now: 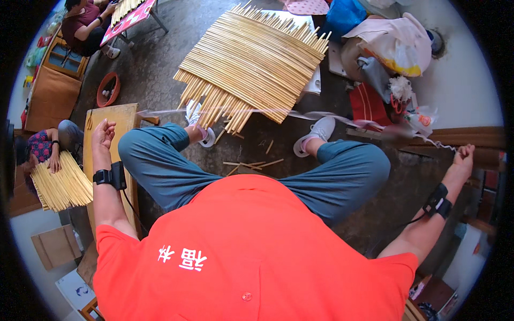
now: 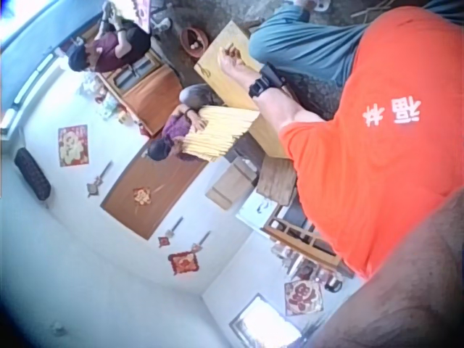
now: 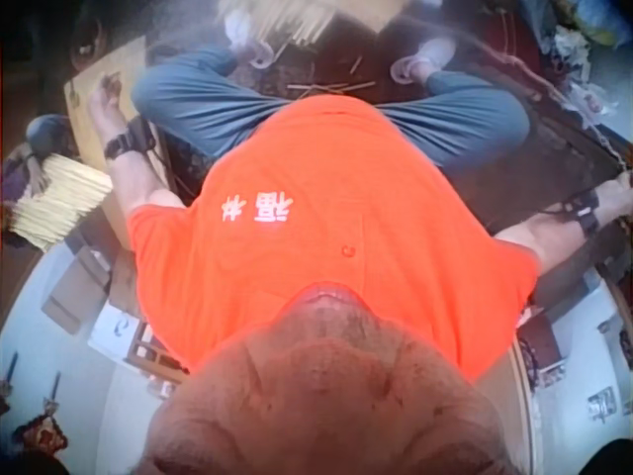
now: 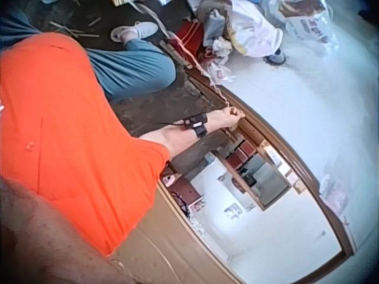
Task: Weaving bamboo mats using string and wooden sticks.
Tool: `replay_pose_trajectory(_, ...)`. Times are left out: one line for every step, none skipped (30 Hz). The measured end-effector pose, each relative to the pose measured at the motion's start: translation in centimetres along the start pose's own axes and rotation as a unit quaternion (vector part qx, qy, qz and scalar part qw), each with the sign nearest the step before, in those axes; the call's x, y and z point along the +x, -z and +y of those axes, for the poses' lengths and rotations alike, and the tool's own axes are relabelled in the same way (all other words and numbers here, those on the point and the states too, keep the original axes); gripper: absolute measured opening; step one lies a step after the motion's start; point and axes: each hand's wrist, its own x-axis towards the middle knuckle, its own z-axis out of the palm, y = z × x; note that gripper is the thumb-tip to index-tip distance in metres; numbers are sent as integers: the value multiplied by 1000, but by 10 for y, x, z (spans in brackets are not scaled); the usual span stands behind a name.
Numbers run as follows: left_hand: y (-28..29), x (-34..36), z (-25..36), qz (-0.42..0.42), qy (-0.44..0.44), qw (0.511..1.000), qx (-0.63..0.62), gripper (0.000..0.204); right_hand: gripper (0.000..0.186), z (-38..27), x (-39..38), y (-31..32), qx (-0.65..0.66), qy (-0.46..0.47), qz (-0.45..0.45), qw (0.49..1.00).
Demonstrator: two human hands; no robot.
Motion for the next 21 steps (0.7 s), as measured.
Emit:
replay_pose_trajectory(-6,-1,3,9,-8,1000,2,15,11,-8,-2,-3,13,10,-4,1000)
replay_pose_trajectory(-12,-4,7,6,-18,1000,5,15,11,-18,-4,-10,25,20,-8,999)
replay_pose_trajectory(-18,-6,11,11,-17,1000,14,16,9,-23,-19,-9,-263,165,-50,949)
replay_pose_trajectory(-25,-9,16,4,-19,1000,24,18,11,-36,-20,-21,-166,133,7,977)
replay_pose_trajectory(-34,-11,22,-12,-28,999,38,19,9,-46,-22,-32,-140,145,24,979)
replay_pose_trajectory(-45,-13,27,-18,-26,999,44,21,7,-55,-23,-43,-128,157,20,979)
replay_pose_trajectory(-57,-15,32,-33,-28,997,57,22,5,-63,-22,-54,-122,170,12,978)
replay_pose_trajectory(-69,-17,36,-49,-29,996,69,23,4,-68,-19,-66,-119,181,0,976)
replay_pose_trajectory(-82,-19,39,-72,-29,994,75,25,5,-70,-17,-77,-113,191,-16,975)
replay_pose_trajectory(-95,-21,40,-88,-34,992,83,26,6,-70,-15,-88,-110,196,-31,974)
replay_pose_trajectory(-108,-22,41,-103,-38,990,92,26,8,-65,-12,-99,-106,192,-51,974)
replay_pose_trajectory(-120,-22,40,-119,-41,987,100,27,11,-58,-11,-112,-98,184,-69,976)
replay_pose_trajectory(-132,-22,39,-126,-40,986,105,28,13,-48,-13,-123,-93,172,-89,977)
replay_pose_trajectory(-144,-21,35,-133,-38,984,108,28,15,-29,-20,-134,-117,164,-82,976)
replay_pose_trajectory(-154,-19,31,-144,-40,982,113,29,18,-7,-29,-145,-81,136,-130,979)
replay_pose_trajectory(-163,-17,27,-153,-33,978,136,32,20,19,-43,-155,-77,116,-106,985)
replay_pose_trajectory(-171,-14,23,-158,-26,974,163,33,22,47,-59,-166,-83,103,-128,983)
replay_pose_trajectory(-178,-10,17,-164,-23,967,193,35,24,76,-76,-176,-82,91,-154,980)
replay_pose_trajectory(-184,-8,10,-163,-21,965,207,34,23,103,-93,-186,-74,61,-117,988)
replay_pose_trajectory(-189,-4,3,-164,-15,960,228,35,21,128,-107,-195,-58,39,-163,984)
replay_pose_trajectory(-194,0,-3,-166,-9,954,250,37,19,151,-119,-203,-60,19,-112,992)
